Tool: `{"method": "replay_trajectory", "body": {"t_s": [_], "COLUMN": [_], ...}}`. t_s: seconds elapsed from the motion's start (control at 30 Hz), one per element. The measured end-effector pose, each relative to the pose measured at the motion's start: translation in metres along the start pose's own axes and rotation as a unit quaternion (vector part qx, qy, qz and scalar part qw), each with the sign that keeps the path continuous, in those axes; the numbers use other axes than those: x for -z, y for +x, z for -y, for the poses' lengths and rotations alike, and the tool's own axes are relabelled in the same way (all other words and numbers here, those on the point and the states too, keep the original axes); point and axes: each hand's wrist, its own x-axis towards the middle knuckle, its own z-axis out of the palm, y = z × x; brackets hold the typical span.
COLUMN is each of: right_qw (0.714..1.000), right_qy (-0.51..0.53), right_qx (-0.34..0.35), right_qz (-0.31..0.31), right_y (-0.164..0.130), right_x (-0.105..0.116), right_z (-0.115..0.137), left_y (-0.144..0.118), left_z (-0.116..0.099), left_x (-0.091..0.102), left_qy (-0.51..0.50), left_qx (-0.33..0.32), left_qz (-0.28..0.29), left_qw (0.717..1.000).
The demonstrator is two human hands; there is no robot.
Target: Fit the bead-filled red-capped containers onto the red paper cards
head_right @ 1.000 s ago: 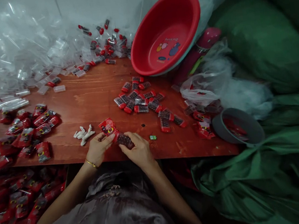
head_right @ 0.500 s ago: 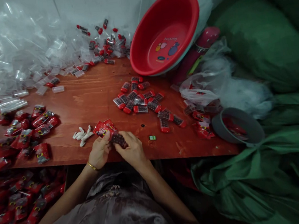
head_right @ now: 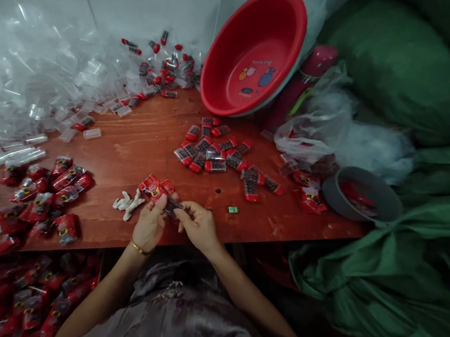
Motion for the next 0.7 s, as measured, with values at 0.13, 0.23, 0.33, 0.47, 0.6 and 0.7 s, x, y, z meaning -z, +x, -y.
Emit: {"method": "replay_trajectory", "body": {"t_s": [0.13,0.23,0.33,0.47,0.6,0.7], "right_qw": [0.999,0.999,0.998,0.997,0.994,0.990], "right_qy": [0.034,0.027,0.049,0.059,0.096,0.132], "right_qx": [-0.014,-0.020,-0.016,-0.008,-0.022,-0.021], "right_qz": [-0.029,-0.021,-0.036,-0.057,-0.038,-0.050], "right_y": [0.007,0.006,-0.001,-0.010,-0.014,-0.015], "right_x": [0.000,-0.005,-0.012,-0.019,-0.023,-0.022], "right_z": [0.006,0.004,0.002,0.002,0.003,0.002], "left_y": [-0.011,-0.014,-0.014,-0.015,-0.016,-0.015], "left_z": [0.014,0.012,0.006,0.004,-0.001,-0.008], "left_x": [0.006,0.007,0.006,-0.001,-0.007,-0.011], "left_qy": [0.001,-0.012,-0.026,-0.014,0.062,0.080], "left_qx": [0.010,-0.021,-0.052,-0.064,-0.025,-0.024], "left_qz": [-0.009,-0.018,-0.015,-0.012,0.010,0.028], "left_qw": [1.000,1.000,0.998,0.998,0.998,0.996]}}
